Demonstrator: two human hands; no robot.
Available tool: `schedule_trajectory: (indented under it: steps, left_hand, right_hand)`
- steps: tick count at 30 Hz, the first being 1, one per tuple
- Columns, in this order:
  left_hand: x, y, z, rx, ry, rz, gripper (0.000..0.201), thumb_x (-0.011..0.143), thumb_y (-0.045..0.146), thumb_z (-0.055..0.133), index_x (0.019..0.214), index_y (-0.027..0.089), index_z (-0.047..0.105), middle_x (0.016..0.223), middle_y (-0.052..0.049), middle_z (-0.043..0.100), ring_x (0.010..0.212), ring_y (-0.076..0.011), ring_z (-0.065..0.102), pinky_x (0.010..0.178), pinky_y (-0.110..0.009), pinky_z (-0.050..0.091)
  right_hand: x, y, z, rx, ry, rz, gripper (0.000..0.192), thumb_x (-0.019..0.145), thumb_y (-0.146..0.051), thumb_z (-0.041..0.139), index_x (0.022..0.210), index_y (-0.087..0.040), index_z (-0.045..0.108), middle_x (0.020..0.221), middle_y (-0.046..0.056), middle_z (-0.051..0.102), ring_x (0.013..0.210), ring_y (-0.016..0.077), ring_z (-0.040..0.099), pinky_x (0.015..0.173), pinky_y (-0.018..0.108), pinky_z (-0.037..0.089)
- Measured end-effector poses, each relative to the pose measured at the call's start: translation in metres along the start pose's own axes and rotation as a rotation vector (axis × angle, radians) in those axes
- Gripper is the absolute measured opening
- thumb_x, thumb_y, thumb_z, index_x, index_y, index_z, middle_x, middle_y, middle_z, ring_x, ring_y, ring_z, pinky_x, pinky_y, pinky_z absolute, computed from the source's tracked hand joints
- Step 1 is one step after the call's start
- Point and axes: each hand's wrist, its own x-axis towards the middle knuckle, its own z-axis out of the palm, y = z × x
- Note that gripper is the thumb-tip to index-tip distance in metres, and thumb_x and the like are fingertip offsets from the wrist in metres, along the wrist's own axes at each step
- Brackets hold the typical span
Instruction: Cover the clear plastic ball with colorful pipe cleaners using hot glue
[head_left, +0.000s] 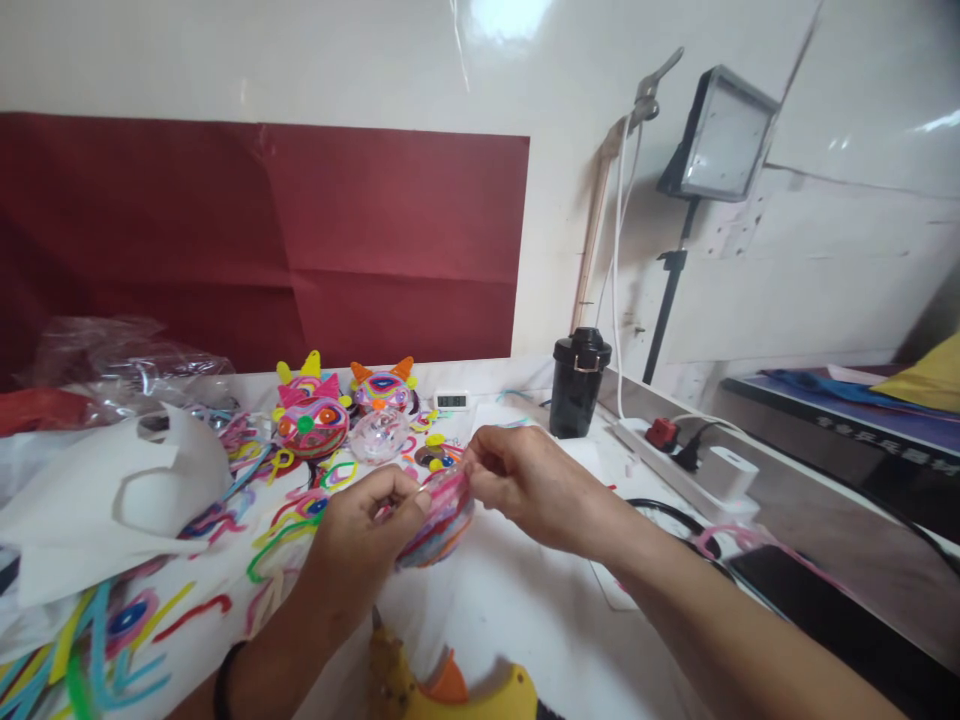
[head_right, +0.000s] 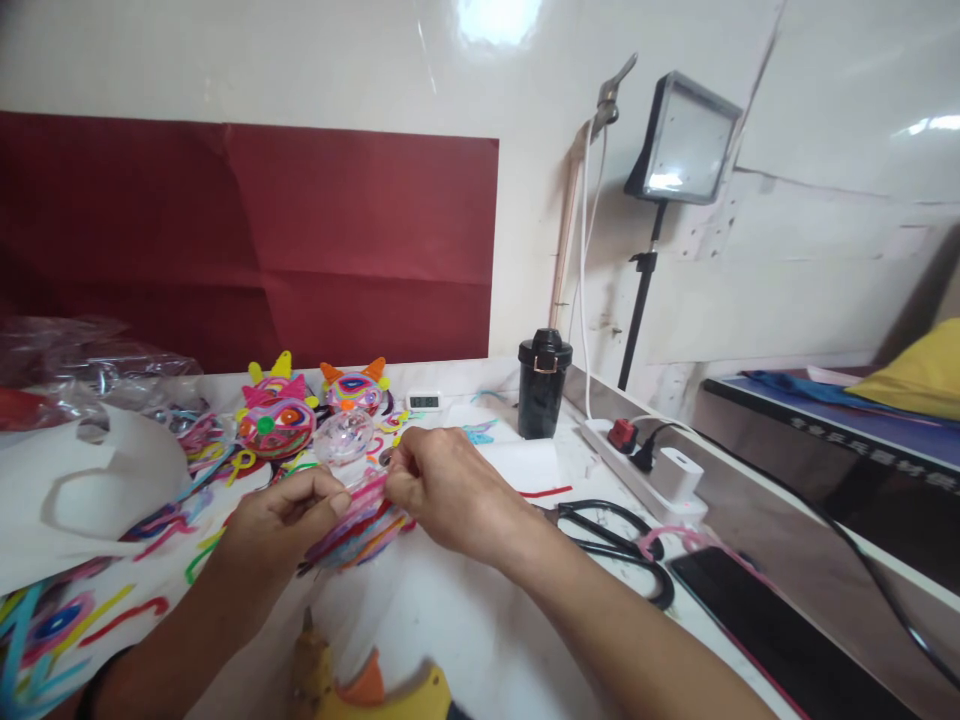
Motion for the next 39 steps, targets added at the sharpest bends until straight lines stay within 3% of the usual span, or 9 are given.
schedule_trajectory:
  steps: [7,12,14,18,26,34,39]
  left_hand:
    - [0.0,-0.003,0.0,-0.001,0.017,0.01,0.02,0.069,0.03,0.062,0.054,0.018,0.056,0.049,0.006,0.044,0.045,-0.0085,0.033,0.041,-0.02,0.025]
    - [0.002,-0.003,-0.001,-0.068,0.012,-0.049,0.017,0.067,0.028,0.062,0.054,0.018,0.056,0.046,0.007,0.043,0.042,-0.0073,0.035,0.039,-0.018,0.026]
    - [0.002,-0.002,-0.002,-0.128,0.006,-0.099,0.018,0.066,0.029,0.062,0.054,0.018,0.054,0.046,0.007,0.045,0.041,-0.0077,0.038,0.039,-0.019,0.03]
    - [0.004,-0.001,-0.004,-0.226,-0.006,-0.175,0.018,0.067,0.031,0.061,0.056,0.018,0.053,0.046,0.006,0.049,0.041,-0.0093,0.045,0.041,-0.021,0.037]
    - [0.002,0.0,-0.002,-0.24,-0.028,-0.181,0.021,0.07,0.031,0.06,0.055,0.018,0.053,0.042,0.007,0.049,0.037,-0.0067,0.039,0.037,-0.019,0.03]
    - [0.003,-0.002,-0.001,-0.245,0.009,-0.159,0.019,0.067,0.031,0.062,0.054,0.019,0.054,0.043,0.005,0.046,0.038,-0.0078,0.037,0.037,-0.022,0.028]
    - [0.001,0.007,0.002,-0.28,0.032,-0.196,0.022,0.062,0.031,0.061,0.049,0.019,0.049,0.039,0.006,0.044,0.035,-0.0064,0.035,0.036,-0.02,0.026]
  right_hand:
    - [0.006,0.015,0.009,0.182,-0.036,0.064,0.012,0.076,-0.012,0.049,0.067,-0.016,0.056,0.054,-0.003,0.055,0.046,0.008,0.049,0.044,0.019,0.033]
    - [0.013,0.019,0.008,0.534,-0.138,0.14,0.012,0.076,-0.015,0.05,0.064,-0.016,0.053,0.05,-0.004,0.053,0.042,0.008,0.049,0.043,0.019,0.04]
    - [0.014,0.018,0.003,0.612,-0.121,0.151,0.014,0.077,-0.016,0.05,0.063,-0.016,0.052,0.049,-0.005,0.052,0.041,0.0079,0.048,0.044,0.02,0.041]
    - [0.011,0.018,-0.005,0.492,-0.046,0.072,0.008,0.074,-0.013,0.052,0.068,-0.015,0.057,0.053,-0.005,0.051,0.046,0.0069,0.046,0.047,0.019,0.038]
    - [0.003,0.013,-0.001,0.061,-0.018,-0.056,0.01,0.068,-0.01,0.055,0.066,-0.015,0.064,0.057,-0.003,0.057,0.053,0.0085,0.048,0.049,0.019,0.035]
    - [0.004,0.015,-0.003,0.009,-0.023,-0.096,0.014,0.07,-0.009,0.053,0.061,-0.014,0.061,0.052,-0.005,0.047,0.051,0.0071,0.04,0.046,0.018,0.029]
    - [0.005,0.021,-0.003,0.128,-0.099,-0.061,0.01,0.071,-0.011,0.054,0.063,-0.015,0.06,0.055,-0.004,0.051,0.052,0.0074,0.043,0.047,0.017,0.033]
